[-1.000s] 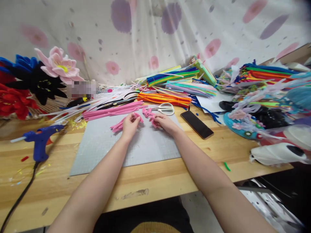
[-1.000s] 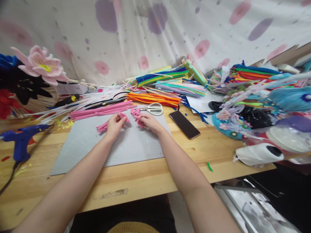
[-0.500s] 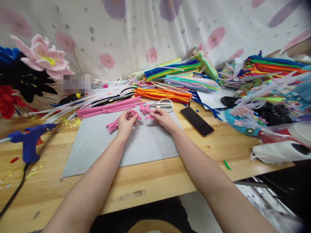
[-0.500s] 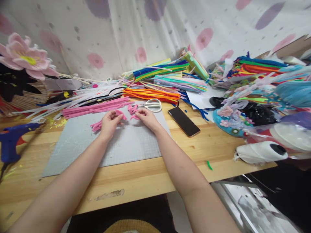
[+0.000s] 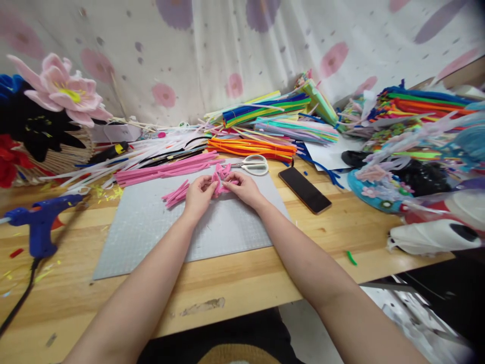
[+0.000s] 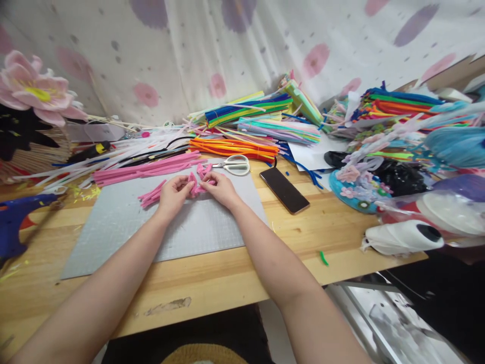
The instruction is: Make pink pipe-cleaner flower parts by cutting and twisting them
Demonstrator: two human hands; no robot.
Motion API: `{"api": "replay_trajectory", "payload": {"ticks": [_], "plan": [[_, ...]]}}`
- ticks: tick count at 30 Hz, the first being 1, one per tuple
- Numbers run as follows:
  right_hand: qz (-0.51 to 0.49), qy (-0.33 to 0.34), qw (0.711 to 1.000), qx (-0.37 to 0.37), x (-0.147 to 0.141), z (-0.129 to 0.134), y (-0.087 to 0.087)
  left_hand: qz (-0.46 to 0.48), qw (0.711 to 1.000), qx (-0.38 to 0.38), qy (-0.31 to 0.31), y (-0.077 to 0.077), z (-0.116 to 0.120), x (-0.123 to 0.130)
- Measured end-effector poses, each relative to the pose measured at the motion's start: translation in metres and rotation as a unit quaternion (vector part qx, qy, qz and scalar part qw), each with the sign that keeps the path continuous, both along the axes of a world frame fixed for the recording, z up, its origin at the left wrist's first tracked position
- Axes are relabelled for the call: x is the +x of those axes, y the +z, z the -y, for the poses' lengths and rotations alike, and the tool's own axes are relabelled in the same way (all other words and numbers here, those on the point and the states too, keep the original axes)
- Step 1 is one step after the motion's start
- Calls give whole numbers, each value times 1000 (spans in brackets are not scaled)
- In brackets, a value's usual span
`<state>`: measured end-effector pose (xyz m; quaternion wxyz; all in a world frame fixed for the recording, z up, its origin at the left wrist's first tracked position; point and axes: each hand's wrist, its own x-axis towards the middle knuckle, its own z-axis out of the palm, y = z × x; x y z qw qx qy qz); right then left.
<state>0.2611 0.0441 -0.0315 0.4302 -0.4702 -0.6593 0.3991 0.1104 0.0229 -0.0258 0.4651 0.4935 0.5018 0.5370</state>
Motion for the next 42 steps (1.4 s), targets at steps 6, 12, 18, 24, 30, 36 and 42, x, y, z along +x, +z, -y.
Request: {"api": "replay_trajectory", "payload": {"ticks": [6, 12, 18, 24, 30, 36, 42], "plan": [[-3, -54, 999, 7, -3, 1, 0, 83, 989, -67, -104, 3, 5, -3], [4, -34, 999, 8, -2, 2, 0, 74, 992, -55, -84, 2, 9, -1], [-13, -28, 1000, 1, -1, 2, 0, 28, 998, -10, -60, 8, 18, 0], [57, -174, 979, 88, 21, -7, 3, -28, 995, 75, 59, 11, 15, -7], [277, -121, 943, 141, 15, -7, -3, -58, 985, 100, 132, 9, 9, -11], [285, -108, 941, 144, 8, -5, 0, -53, 983, 107, 139, 7, 6, -9], [287, -81, 939, 171, 8, -5, -2, -55, 982, 108, 144, 7, 5, -4]]}}
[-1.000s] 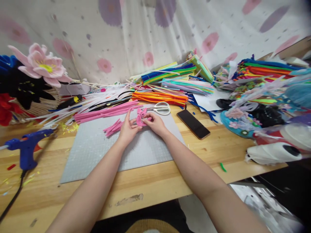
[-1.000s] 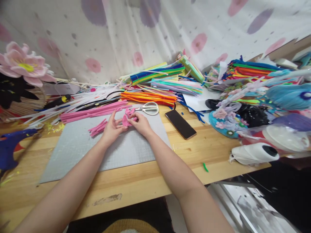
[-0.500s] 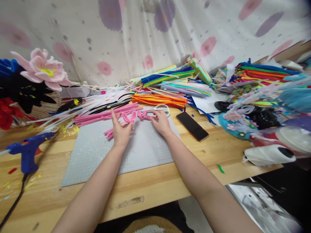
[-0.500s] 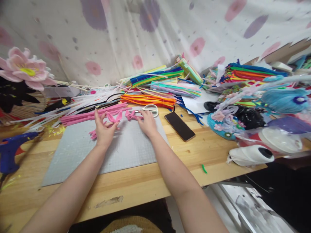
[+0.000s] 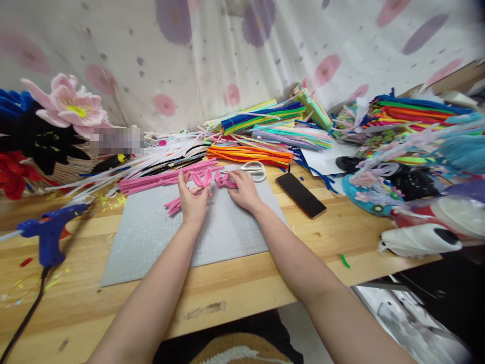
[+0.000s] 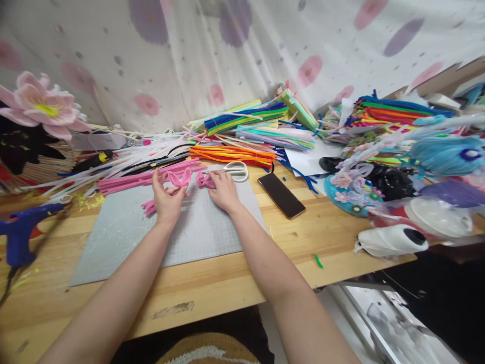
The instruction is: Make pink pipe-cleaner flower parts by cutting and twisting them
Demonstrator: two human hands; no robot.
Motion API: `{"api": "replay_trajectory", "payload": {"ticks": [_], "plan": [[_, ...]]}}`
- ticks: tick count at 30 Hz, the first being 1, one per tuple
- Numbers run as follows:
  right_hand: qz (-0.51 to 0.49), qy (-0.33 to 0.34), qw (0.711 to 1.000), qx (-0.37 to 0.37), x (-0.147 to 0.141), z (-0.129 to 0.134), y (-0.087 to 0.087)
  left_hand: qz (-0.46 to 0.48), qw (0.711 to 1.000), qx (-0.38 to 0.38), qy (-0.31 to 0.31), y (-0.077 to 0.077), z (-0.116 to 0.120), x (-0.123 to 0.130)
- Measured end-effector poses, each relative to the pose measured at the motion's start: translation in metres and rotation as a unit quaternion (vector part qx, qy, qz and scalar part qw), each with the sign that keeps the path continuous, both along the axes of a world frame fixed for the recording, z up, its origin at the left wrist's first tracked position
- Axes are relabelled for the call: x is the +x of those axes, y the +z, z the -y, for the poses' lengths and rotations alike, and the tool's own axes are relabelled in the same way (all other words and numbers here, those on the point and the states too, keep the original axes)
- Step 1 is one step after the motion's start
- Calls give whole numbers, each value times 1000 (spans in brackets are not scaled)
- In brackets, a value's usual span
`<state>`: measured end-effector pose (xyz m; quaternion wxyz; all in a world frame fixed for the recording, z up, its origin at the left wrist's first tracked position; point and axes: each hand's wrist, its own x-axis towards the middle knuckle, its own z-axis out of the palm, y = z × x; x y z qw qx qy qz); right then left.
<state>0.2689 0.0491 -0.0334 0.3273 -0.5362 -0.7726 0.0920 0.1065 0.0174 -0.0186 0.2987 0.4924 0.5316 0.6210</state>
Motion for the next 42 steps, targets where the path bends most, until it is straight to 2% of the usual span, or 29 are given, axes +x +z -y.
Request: {"api": "replay_trajectory", "payload": {"ticks": [3, 7, 11, 19, 22, 25, 29, 32, 34, 37, 40, 42], "plan": [[12, 17, 1000, -11, -1, -1, -2, -6, 1000, -3, 3, 1, 1, 3], [-14, -3, 1000, -17, 0, -1, -2, -6, 1000, -3, -1, 1, 2, 3], [-38, 11, 999, -23, 1, 2, 2, -14, 1000, -12, 9, 1, 1, 1], [-82, -12, 996, 20, 5, 3, 7, -2, 1000, -9, 15, 2, -1, 4], [-70, -6, 998, 0, 5, 4, 8, 3, 1000, -12, 16, 3, -4, 8], [-51, 19, 998, -21, 3, 5, 8, -9, 999, -31, -7, 0, -10, 11], [-48, 29, 998, -12, 2, 4, 6, -50, 994, -77, -64, -12, -18, 10], [-46, 25, 999, 6, 3, 3, 6, -83, 990, -78, -84, -17, -20, 7], [-46, 12, 999, 19, 4, 5, 7, -132, 986, -64, -79, -13, -15, 6], [-44, -8, 999, 22, 5, 11, 9, -229, 972, -31, -38, -2, -4, 6], [-42, 23, 999, -20, 1, 19, 10, -293, 956, -24, -13, 6, 6, 3], [-37, 53, 997, -39, -3, 22, 10, -316, 947, -31, -41, 6, 7, 2]]}}
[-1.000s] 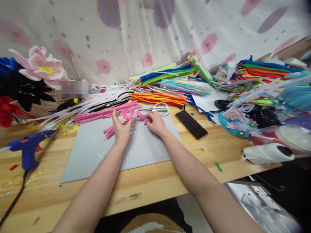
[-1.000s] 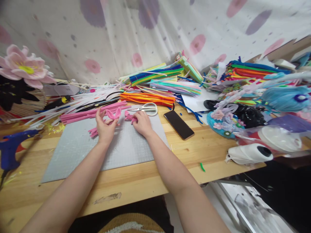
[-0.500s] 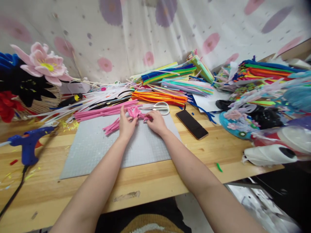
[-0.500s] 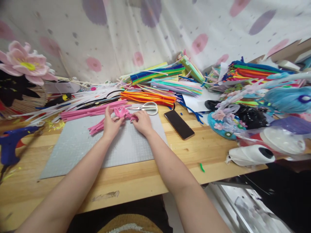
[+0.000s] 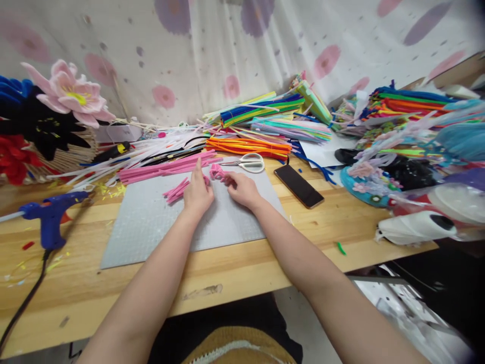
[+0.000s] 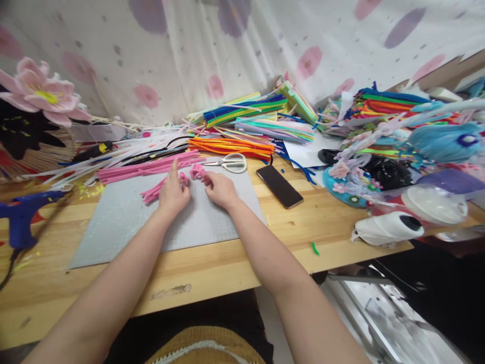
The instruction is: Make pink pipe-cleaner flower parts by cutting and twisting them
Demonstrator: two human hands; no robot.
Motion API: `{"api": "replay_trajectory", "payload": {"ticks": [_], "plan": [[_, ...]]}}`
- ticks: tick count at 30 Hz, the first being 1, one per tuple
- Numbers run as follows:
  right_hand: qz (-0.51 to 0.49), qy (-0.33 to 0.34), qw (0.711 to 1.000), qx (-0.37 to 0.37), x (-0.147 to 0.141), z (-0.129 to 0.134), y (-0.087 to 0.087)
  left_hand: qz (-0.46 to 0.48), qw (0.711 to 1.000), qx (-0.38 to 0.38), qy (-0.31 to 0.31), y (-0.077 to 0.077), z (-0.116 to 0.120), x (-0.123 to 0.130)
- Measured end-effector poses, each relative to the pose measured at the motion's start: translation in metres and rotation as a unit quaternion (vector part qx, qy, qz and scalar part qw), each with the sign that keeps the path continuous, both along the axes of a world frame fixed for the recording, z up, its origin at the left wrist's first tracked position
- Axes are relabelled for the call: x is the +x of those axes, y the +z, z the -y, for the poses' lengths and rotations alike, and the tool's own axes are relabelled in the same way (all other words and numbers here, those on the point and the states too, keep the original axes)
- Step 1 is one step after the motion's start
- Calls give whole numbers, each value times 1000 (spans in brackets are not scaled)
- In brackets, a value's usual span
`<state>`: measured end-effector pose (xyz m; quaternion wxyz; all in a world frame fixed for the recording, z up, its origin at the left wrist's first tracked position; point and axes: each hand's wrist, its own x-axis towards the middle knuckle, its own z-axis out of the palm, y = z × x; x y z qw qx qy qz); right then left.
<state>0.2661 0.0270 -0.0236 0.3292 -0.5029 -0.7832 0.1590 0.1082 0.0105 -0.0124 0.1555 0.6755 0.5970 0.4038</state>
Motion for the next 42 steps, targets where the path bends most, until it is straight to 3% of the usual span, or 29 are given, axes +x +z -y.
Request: {"api": "replay_trajectory", "payload": {"ticks": [4, 7, 9, 12, 15, 19, 22, 24, 26, 31, 37, 40, 42], "plan": [[10, -3, 1000, 20, -4, 0, -2, -65, 993, -1, -104, -6, -4, 2], [13, -15, 999, 44, -4, 1, -2, -123, 984, 20, -129, -5, -3, 4], [27, 4, 997, 69, -6, 3, -1, -142, 984, 30, -104, 0, 1, 1], [67, 88, 987, 114, -15, 8, 1, -137, 988, 40, -60, 5, 7, -10], [108, 158, 973, 130, -27, 11, 0, -107, 991, 39, -66, 3, 8, -22], [150, 139, 970, 128, -32, 8, -4, -80, 994, 37, -70, 1, 3, -29], [161, 68, 976, 126, -27, 2, -8, -73, 995, 60, 23, 8, 0, -38], [147, 7, 981, 125, -24, -2, -10, -75, 989, 73, 103, 12, 0, -51], [125, -31, 983, 130, -23, -4, -10, -99, 983, 67, 137, 11, 0, -68], [101, -8, 983, 151, -34, 2, -3, -143, 985, 22, 91, -7, 1, -96], [68, 47, 992, 94, -60, -3, 12, -69, 991, 53, 96, -10, 1, -97], [-30, 55, 997, 45, -77, -13, 18, -32, 991, 84, 103, -6, 4, -97], [-129, 74, 989, -14, -89, -17, 17, -23, 994, 76, 74, -4, 6, -97]]}}
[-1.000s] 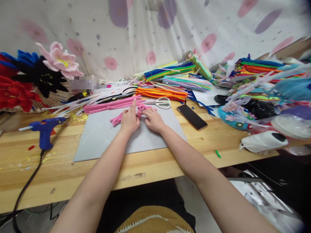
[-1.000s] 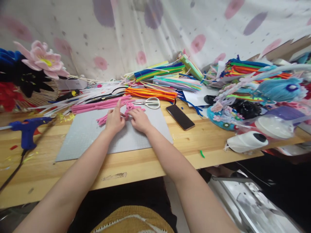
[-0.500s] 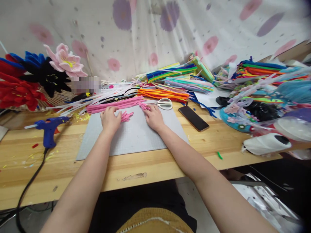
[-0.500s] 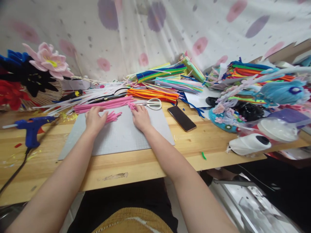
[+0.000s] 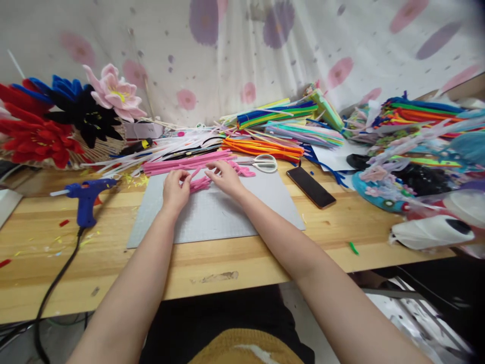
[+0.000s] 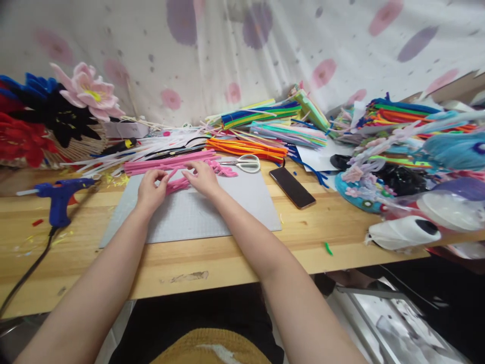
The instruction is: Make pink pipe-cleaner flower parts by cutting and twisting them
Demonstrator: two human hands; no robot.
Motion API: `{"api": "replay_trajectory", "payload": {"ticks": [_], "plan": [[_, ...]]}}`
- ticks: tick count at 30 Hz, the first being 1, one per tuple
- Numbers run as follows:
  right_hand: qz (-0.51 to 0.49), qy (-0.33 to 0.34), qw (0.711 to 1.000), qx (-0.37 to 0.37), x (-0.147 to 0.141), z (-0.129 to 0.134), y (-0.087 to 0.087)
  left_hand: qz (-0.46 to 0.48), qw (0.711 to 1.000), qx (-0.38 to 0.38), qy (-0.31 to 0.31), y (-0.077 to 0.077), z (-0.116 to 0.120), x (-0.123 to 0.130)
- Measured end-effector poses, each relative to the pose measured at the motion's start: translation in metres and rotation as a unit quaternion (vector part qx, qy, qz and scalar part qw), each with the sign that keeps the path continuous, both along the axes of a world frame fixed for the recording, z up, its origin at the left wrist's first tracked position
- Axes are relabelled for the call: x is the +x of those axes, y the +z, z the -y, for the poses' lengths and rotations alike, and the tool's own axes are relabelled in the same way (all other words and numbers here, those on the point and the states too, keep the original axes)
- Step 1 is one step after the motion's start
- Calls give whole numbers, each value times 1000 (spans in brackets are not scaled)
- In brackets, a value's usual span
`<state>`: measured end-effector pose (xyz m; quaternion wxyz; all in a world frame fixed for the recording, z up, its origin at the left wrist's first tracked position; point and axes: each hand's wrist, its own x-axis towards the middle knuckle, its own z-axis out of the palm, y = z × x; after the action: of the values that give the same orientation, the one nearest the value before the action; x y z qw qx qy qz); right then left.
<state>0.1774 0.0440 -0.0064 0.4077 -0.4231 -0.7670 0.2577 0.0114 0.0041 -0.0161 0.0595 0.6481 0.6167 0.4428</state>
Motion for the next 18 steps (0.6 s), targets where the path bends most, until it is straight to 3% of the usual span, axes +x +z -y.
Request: {"api": "replay_trajectory", "payload": {"ticks": [4, 10, 13, 18], "plan": [[-155, 38, 980, -121, -14, 0, -11, -6, 994, -62, -92, 2, 3, 2], [-252, 23, 955, -158, -11, 6, -24, -32, 980, -114, -162, 8, 11, 7], [-246, 31, 955, -162, -9, 6, -24, -36, 982, -106, -154, 10, 13, 8], [-226, 64, 956, -176, -8, 9, -20, 34, 989, -75, -120, 12, 11, 4]]}}
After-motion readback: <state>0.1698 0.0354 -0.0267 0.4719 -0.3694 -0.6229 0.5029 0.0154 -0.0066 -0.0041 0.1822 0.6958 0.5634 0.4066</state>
